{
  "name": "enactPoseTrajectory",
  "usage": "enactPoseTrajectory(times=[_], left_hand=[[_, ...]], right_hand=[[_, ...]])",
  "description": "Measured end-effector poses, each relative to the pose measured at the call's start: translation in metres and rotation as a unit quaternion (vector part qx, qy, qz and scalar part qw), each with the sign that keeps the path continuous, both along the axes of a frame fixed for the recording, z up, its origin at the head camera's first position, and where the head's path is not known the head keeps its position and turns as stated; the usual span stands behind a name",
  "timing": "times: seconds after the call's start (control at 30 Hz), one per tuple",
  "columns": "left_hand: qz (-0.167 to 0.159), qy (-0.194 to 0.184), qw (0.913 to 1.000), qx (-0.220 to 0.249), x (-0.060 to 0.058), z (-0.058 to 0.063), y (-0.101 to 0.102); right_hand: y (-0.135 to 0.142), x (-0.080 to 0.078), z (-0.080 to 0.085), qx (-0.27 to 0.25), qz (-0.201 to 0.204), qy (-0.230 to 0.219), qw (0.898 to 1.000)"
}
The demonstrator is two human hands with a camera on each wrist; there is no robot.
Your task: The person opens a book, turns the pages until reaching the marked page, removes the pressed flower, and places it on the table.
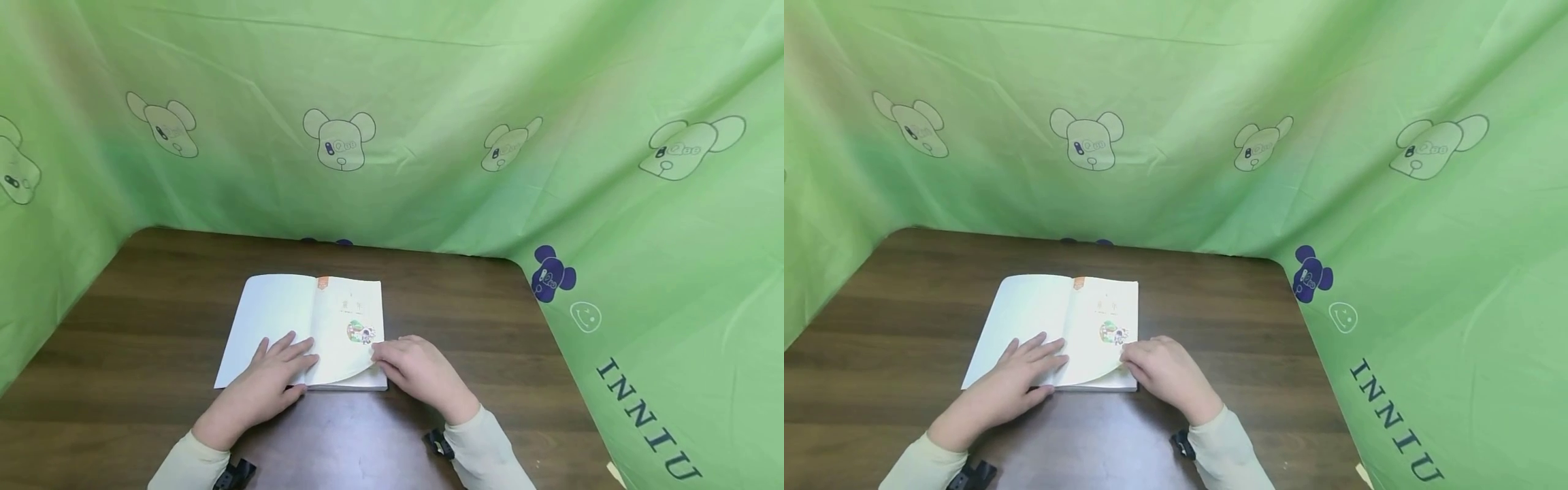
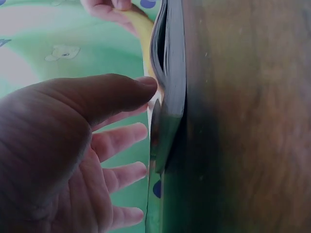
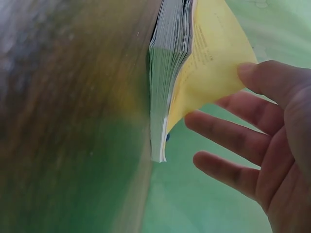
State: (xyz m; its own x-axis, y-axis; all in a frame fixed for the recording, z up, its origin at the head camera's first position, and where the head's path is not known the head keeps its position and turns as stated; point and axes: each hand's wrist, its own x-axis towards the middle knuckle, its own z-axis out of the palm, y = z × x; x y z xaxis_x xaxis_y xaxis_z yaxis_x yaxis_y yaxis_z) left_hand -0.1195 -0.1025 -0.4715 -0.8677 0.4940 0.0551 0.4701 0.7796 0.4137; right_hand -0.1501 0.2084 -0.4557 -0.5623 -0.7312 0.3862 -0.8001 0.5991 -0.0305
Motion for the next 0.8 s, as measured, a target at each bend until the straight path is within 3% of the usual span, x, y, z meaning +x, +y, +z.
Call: enactPoseTrajectory(times=[0.2, 0.8], left_hand=[[0.002, -0.002, 1.0000, 0.005, 0.003, 0.000, 0.006], [0.056, 0.062, 0.9964, 0.013, 0.003, -0.008, 0.015]], right_hand=[[0.000, 0.002, 0.001, -0.022, -0.003, 0.026, 0.999], [0.002, -0.001, -0.003, -0.056, 0.014, 0.081, 0.995]])
